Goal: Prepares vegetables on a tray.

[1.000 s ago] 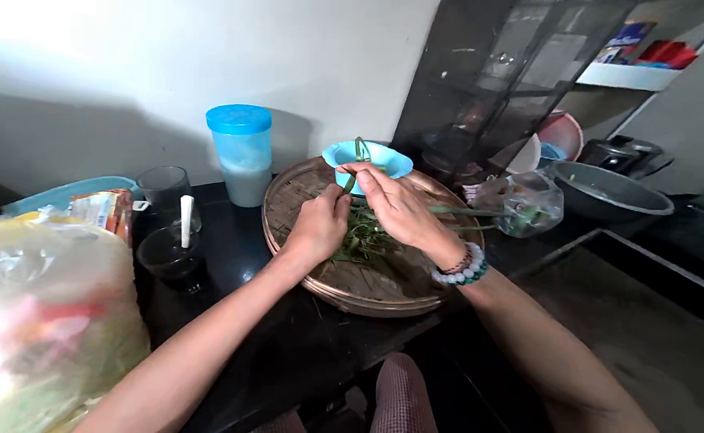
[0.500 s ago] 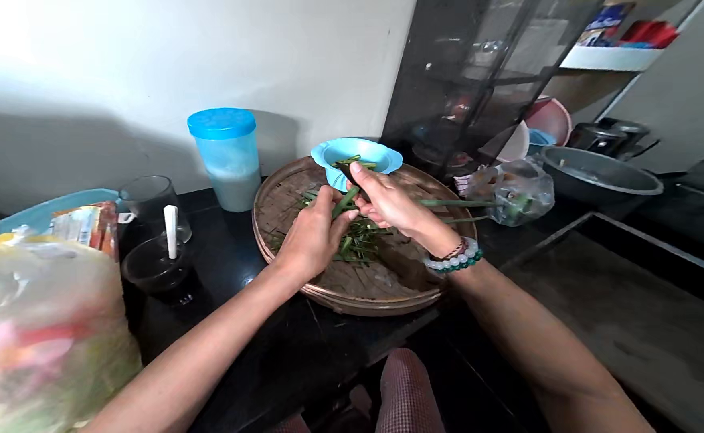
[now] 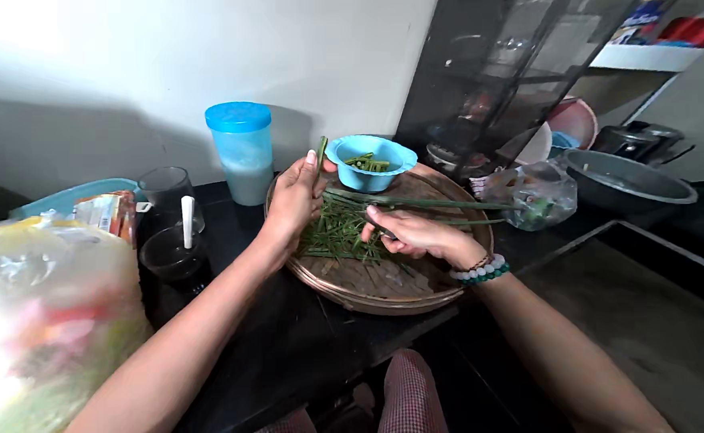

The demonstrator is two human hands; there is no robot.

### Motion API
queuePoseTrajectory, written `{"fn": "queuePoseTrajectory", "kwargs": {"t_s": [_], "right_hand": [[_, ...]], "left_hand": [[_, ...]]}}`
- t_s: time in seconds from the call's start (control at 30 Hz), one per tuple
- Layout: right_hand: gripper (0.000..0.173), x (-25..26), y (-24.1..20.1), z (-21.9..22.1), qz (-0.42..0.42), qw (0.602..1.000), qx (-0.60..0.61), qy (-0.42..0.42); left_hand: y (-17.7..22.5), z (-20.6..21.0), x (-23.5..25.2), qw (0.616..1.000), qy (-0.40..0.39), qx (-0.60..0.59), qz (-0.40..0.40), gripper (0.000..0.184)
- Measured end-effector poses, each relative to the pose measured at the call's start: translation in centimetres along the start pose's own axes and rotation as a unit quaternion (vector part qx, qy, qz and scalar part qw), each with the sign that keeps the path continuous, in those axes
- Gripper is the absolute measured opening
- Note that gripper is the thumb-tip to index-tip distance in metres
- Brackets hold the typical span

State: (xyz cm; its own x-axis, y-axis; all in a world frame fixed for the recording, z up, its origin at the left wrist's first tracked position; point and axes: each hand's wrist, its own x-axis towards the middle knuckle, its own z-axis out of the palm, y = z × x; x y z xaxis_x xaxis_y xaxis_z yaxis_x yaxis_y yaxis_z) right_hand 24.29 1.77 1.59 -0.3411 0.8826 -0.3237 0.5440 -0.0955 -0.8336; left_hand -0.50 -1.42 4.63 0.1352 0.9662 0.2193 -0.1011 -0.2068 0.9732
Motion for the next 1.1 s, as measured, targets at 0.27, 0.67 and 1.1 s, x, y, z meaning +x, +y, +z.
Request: {"fn": "queuePoseTrajectory", "kwargs": {"t_s": [0.27, 0.67, 1.1], "right_hand": [[0.021, -2.1, -4.2, 1.1, -0.234, 0.960, 0.120, 0.093], [0.045, 4.9, -5.2, 3.1, -0.363, 0.828, -0.307, 0.298], [0.040, 5.8, -2.5, 5.6, -0.382, 0.784, -0.377, 0.312]], "left_hand": [[-2.1, 2.6, 0.2, 0.995, -0.079, 0.018, -0.055, 0.036], [-5.3, 1.0, 1.0, 0.990, 0.107, -0.053, -0.074, 0.038], [-6.2, 0.8, 0.7, 0.992, 0.094, -0.019, -0.083, 0.027]]}}
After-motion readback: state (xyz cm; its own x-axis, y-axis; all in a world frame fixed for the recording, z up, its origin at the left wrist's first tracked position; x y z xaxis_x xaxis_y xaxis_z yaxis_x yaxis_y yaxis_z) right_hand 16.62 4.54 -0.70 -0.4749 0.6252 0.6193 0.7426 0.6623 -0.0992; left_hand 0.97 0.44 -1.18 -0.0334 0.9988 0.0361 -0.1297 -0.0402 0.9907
